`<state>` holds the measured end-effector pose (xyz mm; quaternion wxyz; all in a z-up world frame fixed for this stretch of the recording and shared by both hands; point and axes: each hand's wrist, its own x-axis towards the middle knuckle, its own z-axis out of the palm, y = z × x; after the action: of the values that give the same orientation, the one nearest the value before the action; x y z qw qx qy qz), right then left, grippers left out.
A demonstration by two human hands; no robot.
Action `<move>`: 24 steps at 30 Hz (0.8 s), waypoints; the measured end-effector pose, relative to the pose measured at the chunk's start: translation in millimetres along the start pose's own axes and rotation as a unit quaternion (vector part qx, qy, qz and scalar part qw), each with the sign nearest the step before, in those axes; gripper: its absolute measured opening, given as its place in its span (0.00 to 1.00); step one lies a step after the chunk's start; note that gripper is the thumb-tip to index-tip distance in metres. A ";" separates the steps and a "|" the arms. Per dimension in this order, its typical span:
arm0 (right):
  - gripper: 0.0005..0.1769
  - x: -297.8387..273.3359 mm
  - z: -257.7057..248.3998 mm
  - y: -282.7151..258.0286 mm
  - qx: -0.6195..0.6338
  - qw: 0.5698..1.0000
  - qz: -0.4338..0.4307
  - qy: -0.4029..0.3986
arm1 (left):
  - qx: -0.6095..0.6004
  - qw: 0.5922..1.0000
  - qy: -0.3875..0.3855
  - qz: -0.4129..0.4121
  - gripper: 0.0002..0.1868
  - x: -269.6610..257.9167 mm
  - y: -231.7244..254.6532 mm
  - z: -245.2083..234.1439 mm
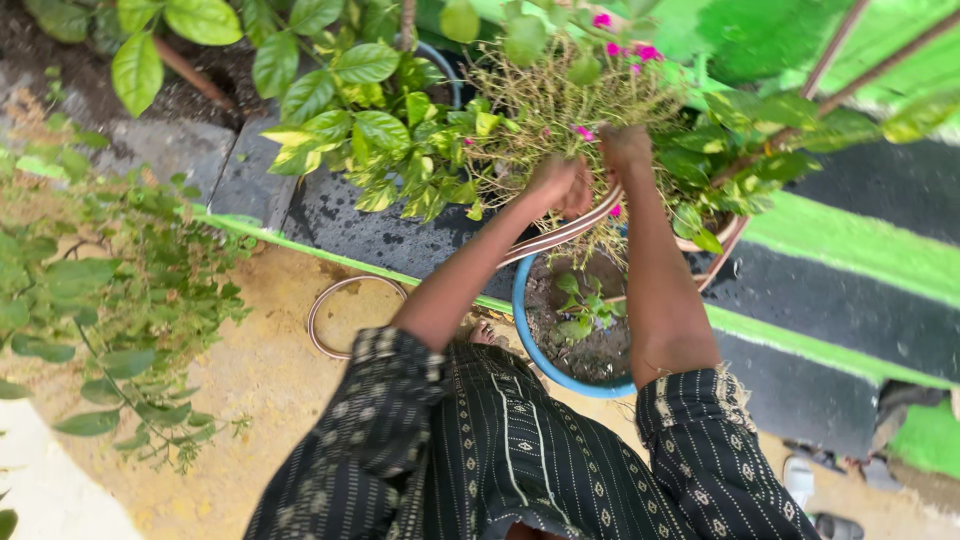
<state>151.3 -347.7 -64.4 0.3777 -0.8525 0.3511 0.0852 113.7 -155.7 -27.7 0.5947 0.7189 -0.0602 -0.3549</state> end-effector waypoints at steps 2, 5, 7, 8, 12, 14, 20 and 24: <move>0.27 -15.0 -2.3 -9.3 0.001 1.000 -0.019 0.025 | -0.087 0.986 0.123 -0.072 0.25 25.3 16.4 14.7; 0.29 -32.8 -0.7 -22.5 0.032 0.999 -0.015 0.038 | -0.105 0.980 0.145 -0.084 0.26 43.2 30.2 21.8; 0.30 -33.6 -4.9 -21.4 0.067 0.997 0.012 0.028 | -0.124 0.980 0.110 -0.113 0.31 43.5 37.7 35.4; 0.25 -30.6 -6.4 -22.6 0.134 0.989 0.035 0.046 | -0.145 0.976 0.080 -0.141 0.36 41.9 43.6 40.9; 0.17 -19.3 -12.8 -0.6 0.433 0.901 -0.025 0.007 | -0.217 0.966 0.009 -0.143 0.38 26.0 54.7 61.9; 0.15 -24.4 -20.5 0.4 0.408 0.912 -0.014 0.020 | -0.129 0.983 0.035 -0.128 0.38 22.1 61.6 68.0; 0.12 -74.1 -48.9 -29.4 0.346 0.937 0.044 -0.019 | -0.126 0.989 0.023 -0.074 0.39 19.3 58.8 63.2; 0.13 -65.3 -44.5 -22.3 0.242 0.968 -0.064 -0.029 | -0.184 0.977 0.048 -0.099 0.38 33.3 51.1 47.1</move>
<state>112.5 -333.8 6.6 0.5874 -0.7538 0.2947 -0.0025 128.1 -225.5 1.7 0.6808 0.6159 0.1058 -0.3822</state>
